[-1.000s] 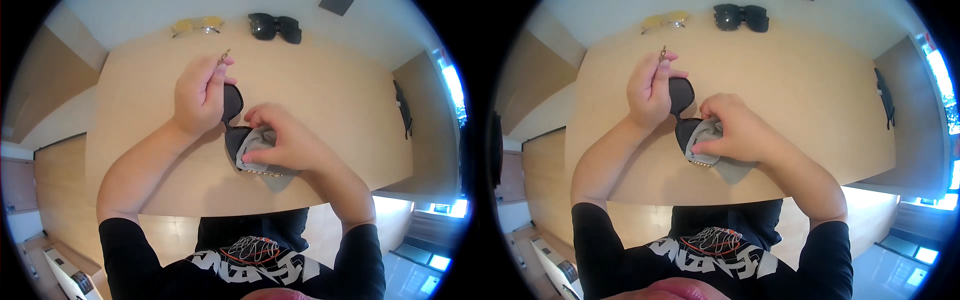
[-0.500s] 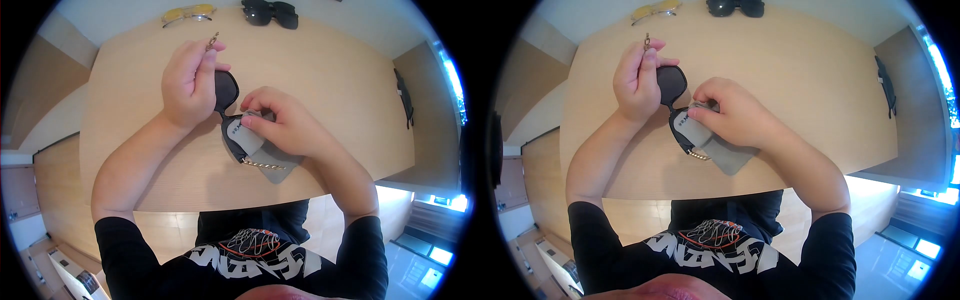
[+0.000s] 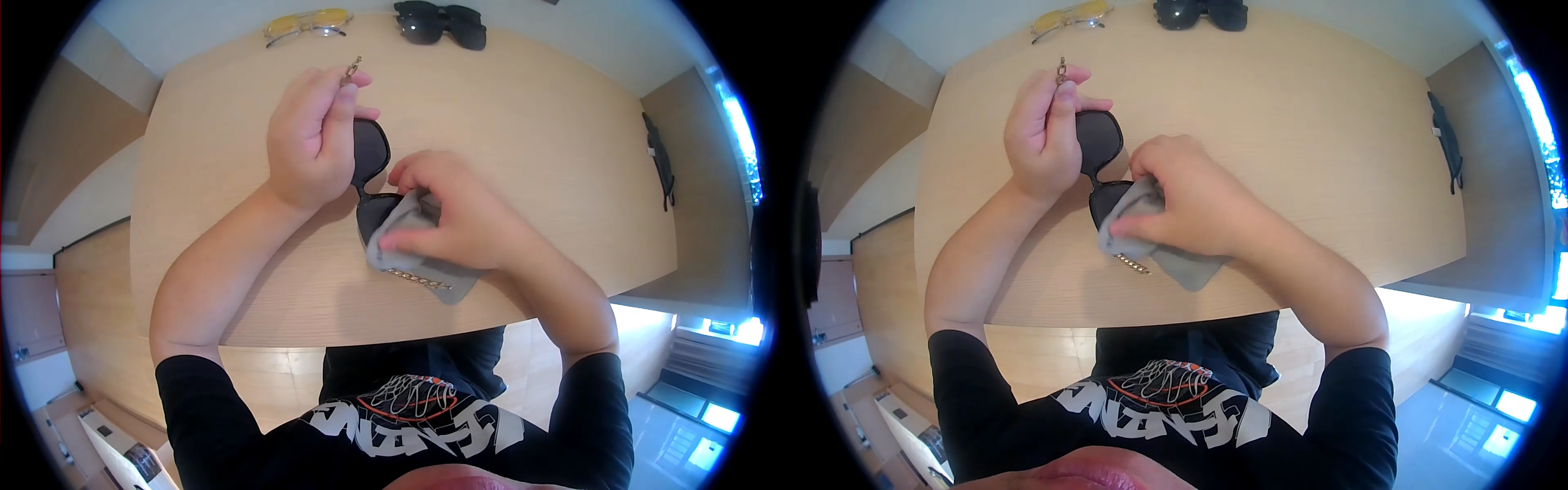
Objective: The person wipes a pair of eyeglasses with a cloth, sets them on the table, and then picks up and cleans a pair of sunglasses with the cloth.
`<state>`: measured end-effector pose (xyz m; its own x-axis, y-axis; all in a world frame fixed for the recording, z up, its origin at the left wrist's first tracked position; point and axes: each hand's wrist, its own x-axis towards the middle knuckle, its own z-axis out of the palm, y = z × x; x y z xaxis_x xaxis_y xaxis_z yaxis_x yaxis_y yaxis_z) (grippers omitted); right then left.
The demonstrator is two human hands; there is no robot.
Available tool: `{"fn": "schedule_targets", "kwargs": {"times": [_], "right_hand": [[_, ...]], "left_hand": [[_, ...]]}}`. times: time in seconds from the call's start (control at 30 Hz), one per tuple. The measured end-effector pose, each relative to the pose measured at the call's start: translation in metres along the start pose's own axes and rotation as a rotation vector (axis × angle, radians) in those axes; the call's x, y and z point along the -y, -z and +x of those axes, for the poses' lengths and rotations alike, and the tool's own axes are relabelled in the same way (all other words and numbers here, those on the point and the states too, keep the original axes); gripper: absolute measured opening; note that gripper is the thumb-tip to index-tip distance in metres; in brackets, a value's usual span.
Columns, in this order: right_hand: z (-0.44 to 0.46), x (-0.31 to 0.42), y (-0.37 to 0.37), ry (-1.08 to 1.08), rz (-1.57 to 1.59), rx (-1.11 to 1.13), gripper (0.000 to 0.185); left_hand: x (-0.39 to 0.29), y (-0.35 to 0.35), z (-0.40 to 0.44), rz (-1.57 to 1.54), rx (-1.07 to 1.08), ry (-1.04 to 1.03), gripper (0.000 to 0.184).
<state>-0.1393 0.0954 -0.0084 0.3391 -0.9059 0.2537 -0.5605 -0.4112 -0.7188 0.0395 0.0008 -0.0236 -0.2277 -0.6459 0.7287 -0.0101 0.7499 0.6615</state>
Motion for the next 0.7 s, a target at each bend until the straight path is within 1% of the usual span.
{"fn": "schedule_targets", "kwargs": {"times": [0.1, 0.17, 0.27, 0.37, 0.47, 0.57, 0.67, 0.7], "right_hand": [[0.0, 0.003, -0.005, -0.024, 0.02, -0.048, 0.027], [0.004, -0.001, -0.001, -0.121, 0.064, -0.006, 0.03], [0.005, -0.004, 0.003, -0.038, -0.021, -0.002, 0.031], [0.0, 0.008, 0.011, -0.173, 0.136, 0.118, 0.031], [0.002, 0.013, 0.028, -0.299, 0.097, 0.19, 0.029], [0.009, 0.005, 0.049, -0.553, -0.126, 0.065, 0.029], [0.012, 0.005, 0.05, -0.44, 0.212, -0.55, 0.024], [0.012, 0.006, 0.048, -0.357, 0.276, -0.458, 0.022]], "left_hand": [[0.001, 0.001, 0.0, -0.007, -0.003, -0.004, 0.022], [0.001, 0.001, 0.0, -0.021, -0.012, 0.003, 0.022], [0.003, 0.003, 0.003, -0.03, -0.012, 0.055, 0.022], [0.01, 0.008, 0.003, 0.021, -0.017, 0.038, 0.023], [0.013, 0.009, 0.003, -0.009, -0.063, 0.023, 0.024], [0.015, 0.009, 0.004, 0.047, -0.051, -0.049, 0.025], [0.022, 0.008, 0.011, 0.047, -0.123, -0.068, 0.022], [0.022, 0.01, 0.012, 0.035, -0.134, -0.004, 0.023]]}}
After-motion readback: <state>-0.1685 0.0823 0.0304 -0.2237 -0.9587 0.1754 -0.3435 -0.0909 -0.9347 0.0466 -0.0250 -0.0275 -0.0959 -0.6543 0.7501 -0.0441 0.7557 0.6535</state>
